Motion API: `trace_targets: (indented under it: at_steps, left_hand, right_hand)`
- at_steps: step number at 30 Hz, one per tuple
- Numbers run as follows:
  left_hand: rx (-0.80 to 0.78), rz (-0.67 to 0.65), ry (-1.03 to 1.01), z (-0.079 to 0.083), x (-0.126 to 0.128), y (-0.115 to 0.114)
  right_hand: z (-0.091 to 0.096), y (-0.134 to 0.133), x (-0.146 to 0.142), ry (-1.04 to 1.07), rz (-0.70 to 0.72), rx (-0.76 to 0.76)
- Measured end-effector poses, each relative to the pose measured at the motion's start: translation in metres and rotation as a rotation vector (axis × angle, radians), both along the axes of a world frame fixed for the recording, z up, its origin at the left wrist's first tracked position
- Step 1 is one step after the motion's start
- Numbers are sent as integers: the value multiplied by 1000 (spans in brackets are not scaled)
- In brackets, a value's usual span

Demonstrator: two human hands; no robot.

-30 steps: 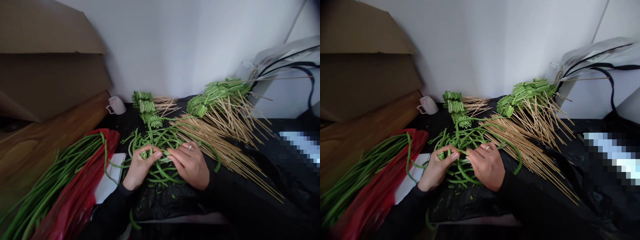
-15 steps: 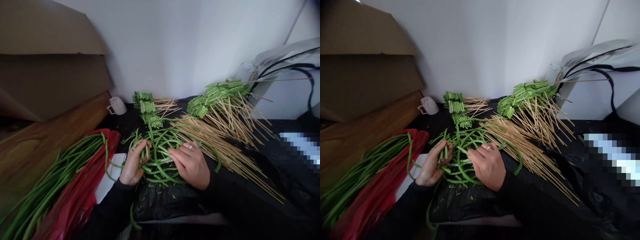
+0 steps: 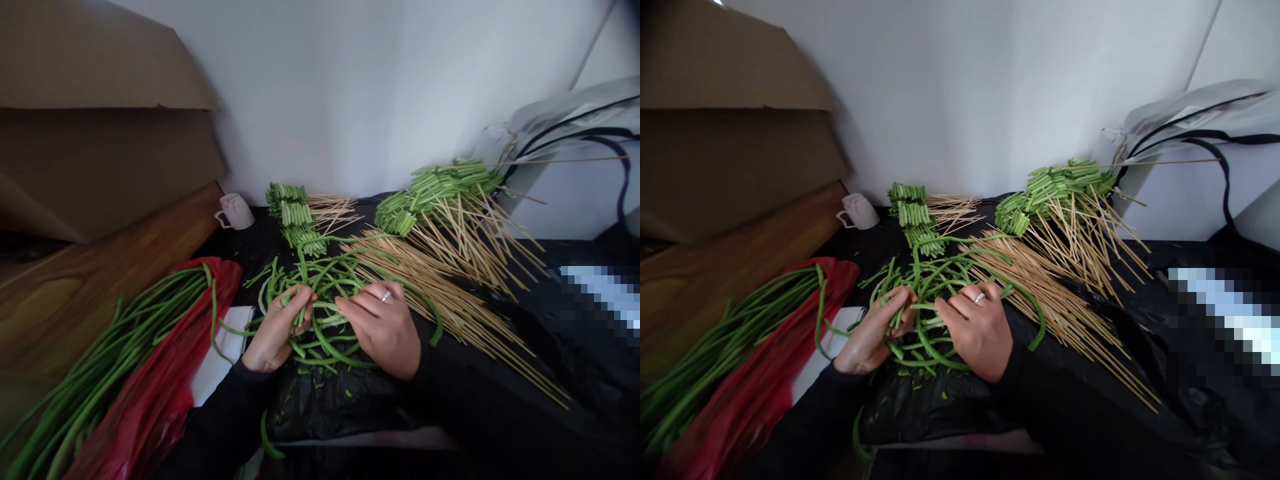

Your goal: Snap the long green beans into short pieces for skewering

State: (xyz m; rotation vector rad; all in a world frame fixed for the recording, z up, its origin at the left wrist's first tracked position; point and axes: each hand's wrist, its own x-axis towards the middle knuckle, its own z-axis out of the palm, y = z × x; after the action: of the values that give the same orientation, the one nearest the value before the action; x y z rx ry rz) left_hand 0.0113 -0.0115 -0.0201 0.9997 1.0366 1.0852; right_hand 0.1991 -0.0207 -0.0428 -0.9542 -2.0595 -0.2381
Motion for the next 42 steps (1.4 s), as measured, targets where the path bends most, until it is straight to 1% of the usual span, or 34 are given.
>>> trace_targets:
  at_steps: [4,8,11,14,17,21,28,32,37,42]
  left_hand:
    - [-44,-115,153,2,1,-3]
    - [-54,-165,244,4,1,-6]
    - [-28,-177,252,4,1,-6]
    - [-41,-183,255,3,0,-6]
    - [-50,-217,249,2,-1,-6]
    - [-57,-198,210,1,-1,-6]
    - [35,-236,327,-1,1,-6]
    - [126,-235,427,2,3,-7]
    - [235,-185,533,4,2,-6]
    - [304,-215,598,3,0,-7]
  right_hand:
    - [1,-1,1,-4,-5,32]
    - [5,0,3,29,-59,33]
    - [4,3,5,24,-117,55]
    - [2,6,7,3,-162,108]
    - [0,8,7,-2,-155,161]
    - [-1,7,6,-41,-105,195]
    - [-5,5,4,-85,-54,197]
    - [-6,5,4,-74,-50,167]
    - [-4,5,4,-36,-60,129]
    - [-2,3,3,-42,-73,110]
